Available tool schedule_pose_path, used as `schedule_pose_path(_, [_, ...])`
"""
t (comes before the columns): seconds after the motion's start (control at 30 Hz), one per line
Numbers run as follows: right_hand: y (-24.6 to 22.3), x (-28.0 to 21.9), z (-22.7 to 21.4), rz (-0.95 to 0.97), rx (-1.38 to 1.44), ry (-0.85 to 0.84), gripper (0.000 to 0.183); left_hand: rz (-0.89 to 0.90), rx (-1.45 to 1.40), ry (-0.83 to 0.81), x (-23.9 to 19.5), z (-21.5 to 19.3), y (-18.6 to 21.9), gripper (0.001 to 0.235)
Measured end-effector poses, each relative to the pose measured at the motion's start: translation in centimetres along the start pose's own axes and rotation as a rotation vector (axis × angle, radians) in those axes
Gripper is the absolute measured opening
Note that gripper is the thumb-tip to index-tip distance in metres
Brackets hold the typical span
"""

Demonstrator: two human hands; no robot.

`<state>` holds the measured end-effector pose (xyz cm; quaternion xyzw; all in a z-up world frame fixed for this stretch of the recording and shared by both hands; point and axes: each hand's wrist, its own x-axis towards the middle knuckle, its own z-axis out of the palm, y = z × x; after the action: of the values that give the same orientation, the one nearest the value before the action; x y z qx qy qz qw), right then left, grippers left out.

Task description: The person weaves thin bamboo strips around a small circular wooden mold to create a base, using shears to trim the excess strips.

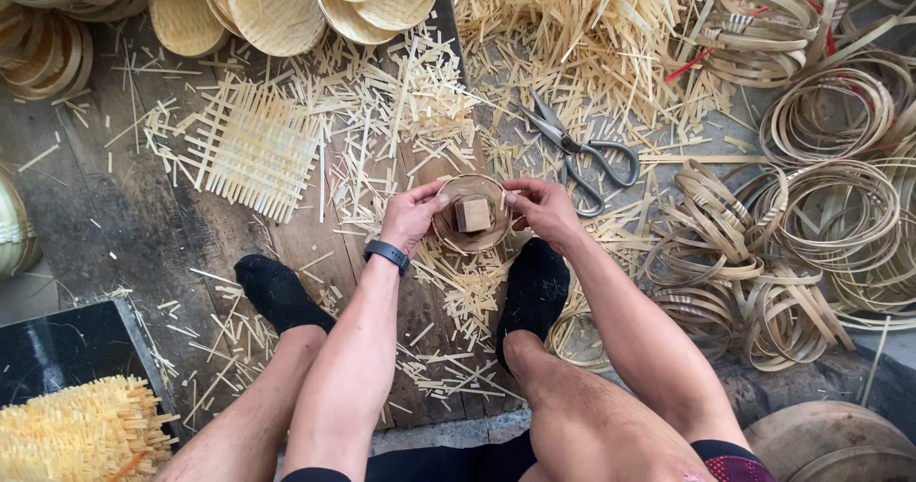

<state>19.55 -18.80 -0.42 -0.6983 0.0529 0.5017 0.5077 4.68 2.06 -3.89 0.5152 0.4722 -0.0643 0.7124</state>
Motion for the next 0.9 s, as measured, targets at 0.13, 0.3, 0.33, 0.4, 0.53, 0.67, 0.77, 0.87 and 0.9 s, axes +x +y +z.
schedule_pose_path(0.13, [0.7,1.5,-0.2,-0.004,-0.062,-0.019,0.027,0.014,0.15,-0.063,0.5,1.3,0.5,0.033])
schedule_pose_path(0.3, [0.3,2.3,0.0,-0.005,-0.125,0.025,0.016,0.14,0.383,0.16,-0.4,3.3,0.4,0.029])
schedule_pose_path(0.33, [0.1,2.2,0.0,0.0,-0.116,0.017,0.017,0.132,0.352,0.168,-0.4,3.4,0.3,0.028])
schedule_pose_path(0.4, [-0.7,1.7,0.2,0.005,-0.098,0.0,0.019,0.12,0.292,0.185,-0.1,3.4,0.0,0.027])
schedule_pose_path(0.53, [-1.3,-0.9,-0.1,0.217,0.073,-0.109,0.026,-0.056,-0.139,0.117,0.4,1.8,0.0,0.033])
schedule_pose_path(0.67, [0.9,-1.7,1.0,0.21,0.249,-0.144,0.022,-0.21,-0.484,-0.004,-3.0,0.4,-1.7,0.036])
schedule_pose_path(0.77, [2.1,-1.3,2.6,0.219,0.183,-0.047,0.018,-0.266,-0.567,-0.064,-5.8,0.3,-3.6,0.026])
schedule_pose_path(0.87, [2.1,-0.9,3.5,0.205,0.109,0.026,0.016,-0.254,-0.491,0.026,-6.2,1.6,-4.5,0.021])
schedule_pose_path(0.9, [2.0,-0.9,3.7,0.2,0.089,0.047,0.016,-0.242,-0.462,0.067,-6.2,1.8,-4.8,0.021])
